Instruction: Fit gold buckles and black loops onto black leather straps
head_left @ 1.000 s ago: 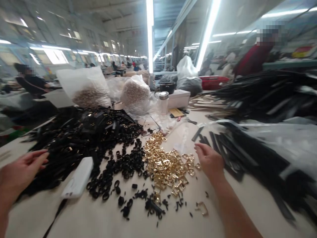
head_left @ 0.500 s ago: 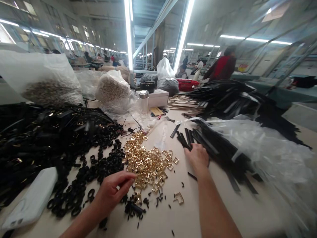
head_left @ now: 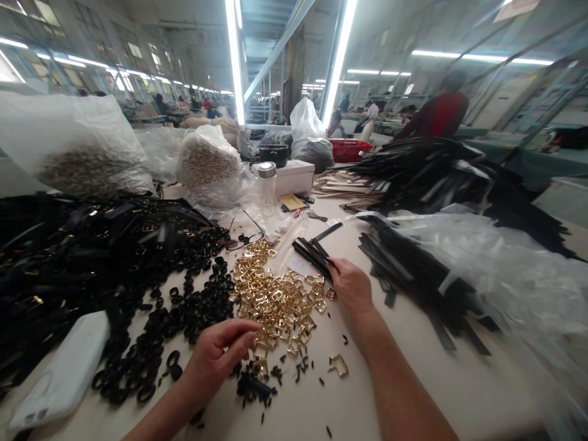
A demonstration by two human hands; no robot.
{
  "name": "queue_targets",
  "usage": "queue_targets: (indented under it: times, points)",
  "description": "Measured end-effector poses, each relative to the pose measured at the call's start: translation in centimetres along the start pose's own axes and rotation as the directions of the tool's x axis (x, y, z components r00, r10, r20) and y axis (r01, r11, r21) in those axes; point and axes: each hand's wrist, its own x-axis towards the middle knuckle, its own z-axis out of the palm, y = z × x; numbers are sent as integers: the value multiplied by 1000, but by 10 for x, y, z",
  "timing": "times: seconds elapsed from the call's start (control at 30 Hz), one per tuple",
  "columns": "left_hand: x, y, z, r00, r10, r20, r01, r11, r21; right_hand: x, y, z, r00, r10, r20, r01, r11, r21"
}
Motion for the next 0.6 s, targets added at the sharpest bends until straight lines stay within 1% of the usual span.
queue_targets:
  times: [0.03,0.07,0.1,0.17,0.23,0.3,0.37,0.43,0.5,0.6]
  points:
    - [2,-1,-1,999,-36,-24,34,996,-82,-2,-6,-2,995,-92,-37,93,995,35]
    - [4,-1,-2,996,-70,-47,62,985,-162,-4,-14,-3,977,-197,-77,203,977,68]
    - [6,-1,-4,993,-100,-70,81,969,-232,-7,-22,-5,946,-302,-114,313,945,95]
    - [11,-1,-6,984,-147,-104,104,934,-341,-14,-40,-6,866,-474,-158,495,859,133]
    - [13,1,-7,975,-186,-119,123,905,-407,-21,-56,-8,789,-592,-166,614,771,168]
    - [14,2,-8,971,-212,-112,147,896,-418,-26,-69,-9,736,-658,-161,677,708,201]
    - [13,4,-7,967,-226,-121,164,907,-387,-30,-77,-10,709,-687,-160,704,673,229]
    - [12,6,-6,961,-229,-155,163,922,-352,-31,-80,-10,701,-696,-156,710,659,249]
    - [11,7,-5,957,-225,-182,155,930,-333,-31,-79,-10,702,-695,-152,707,658,258]
    - [10,7,-4,963,-185,-194,119,944,-309,-29,-75,-12,707,-688,-162,704,666,244]
